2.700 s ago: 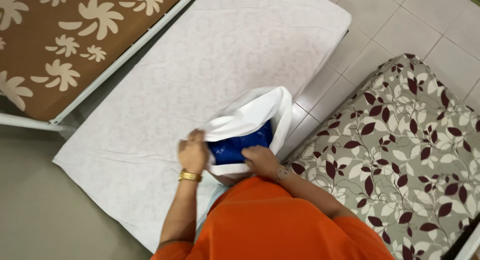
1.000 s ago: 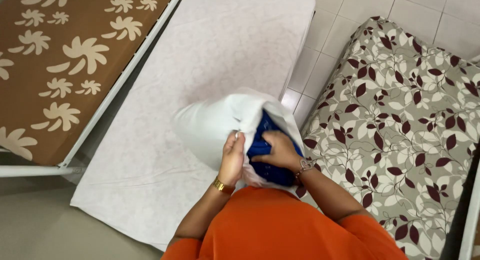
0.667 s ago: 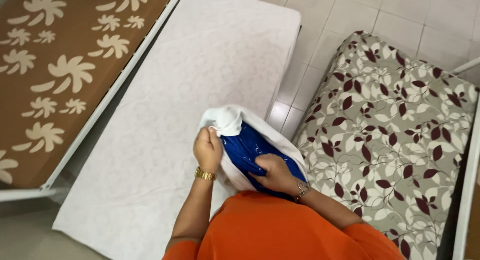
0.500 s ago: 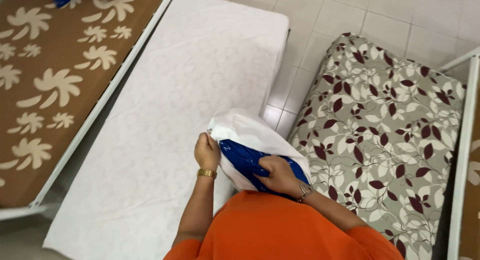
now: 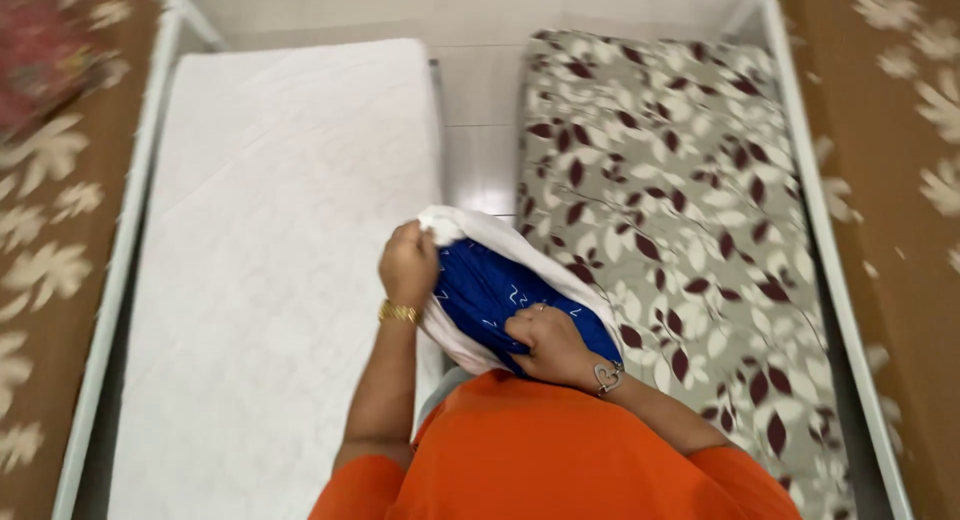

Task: Making several single beds by removing and folding white sheets.

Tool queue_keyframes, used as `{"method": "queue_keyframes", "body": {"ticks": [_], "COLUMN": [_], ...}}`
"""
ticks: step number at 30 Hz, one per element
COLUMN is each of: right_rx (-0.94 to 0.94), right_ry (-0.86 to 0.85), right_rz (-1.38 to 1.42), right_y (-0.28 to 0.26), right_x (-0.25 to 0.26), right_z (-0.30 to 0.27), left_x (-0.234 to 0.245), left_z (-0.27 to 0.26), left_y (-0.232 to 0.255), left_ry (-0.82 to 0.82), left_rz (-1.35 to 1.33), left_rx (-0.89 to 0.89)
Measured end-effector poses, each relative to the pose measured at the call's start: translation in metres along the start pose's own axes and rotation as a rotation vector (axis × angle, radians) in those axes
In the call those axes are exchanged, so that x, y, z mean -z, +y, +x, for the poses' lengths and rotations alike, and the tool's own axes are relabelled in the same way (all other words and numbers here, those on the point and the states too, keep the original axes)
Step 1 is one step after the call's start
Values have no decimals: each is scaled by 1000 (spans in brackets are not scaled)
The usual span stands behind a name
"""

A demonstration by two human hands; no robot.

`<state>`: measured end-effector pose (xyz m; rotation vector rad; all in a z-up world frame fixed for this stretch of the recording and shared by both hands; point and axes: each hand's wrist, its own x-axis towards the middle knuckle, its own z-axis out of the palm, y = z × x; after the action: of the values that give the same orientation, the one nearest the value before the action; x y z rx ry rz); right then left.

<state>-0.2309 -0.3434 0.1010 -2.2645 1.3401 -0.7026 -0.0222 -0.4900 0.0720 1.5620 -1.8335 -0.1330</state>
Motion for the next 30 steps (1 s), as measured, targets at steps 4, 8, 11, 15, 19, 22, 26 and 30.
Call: {"method": "queue_keyframes", "body": {"ticks": [4,8,11,15,19,22,26,30], "right_rx": [-104,-164,-167,-250,-426,-495,-350,-82], "right_ry": [42,54,106,245,319,333,304,135], "right_rz": [-22,-81,-28,-48,-44,-43,-51,-11], "right_y": [-1,4,5,13,35,57,71,73], "right_x": [8,3,7,10,8,2,10,16], "right_z": [-18,-33,-32,-25,-2,25,79,128], "left_x": [-85,-129,-136,-123,-159,-206,-189,-195], "left_z": [-1,-35,-36,-9,-2,-10,36,61], "left_y": [-46,-91,-93,-59,-51,-82,-104,-152], "left_ry": [-210,-325,-516,-590,-383,-298,-466,-826], "left_rz": [-150,-105,-153,-224,-491,-674,-472,-100], "left_rx": [209,294,481,375,87,-6,143,338]}}
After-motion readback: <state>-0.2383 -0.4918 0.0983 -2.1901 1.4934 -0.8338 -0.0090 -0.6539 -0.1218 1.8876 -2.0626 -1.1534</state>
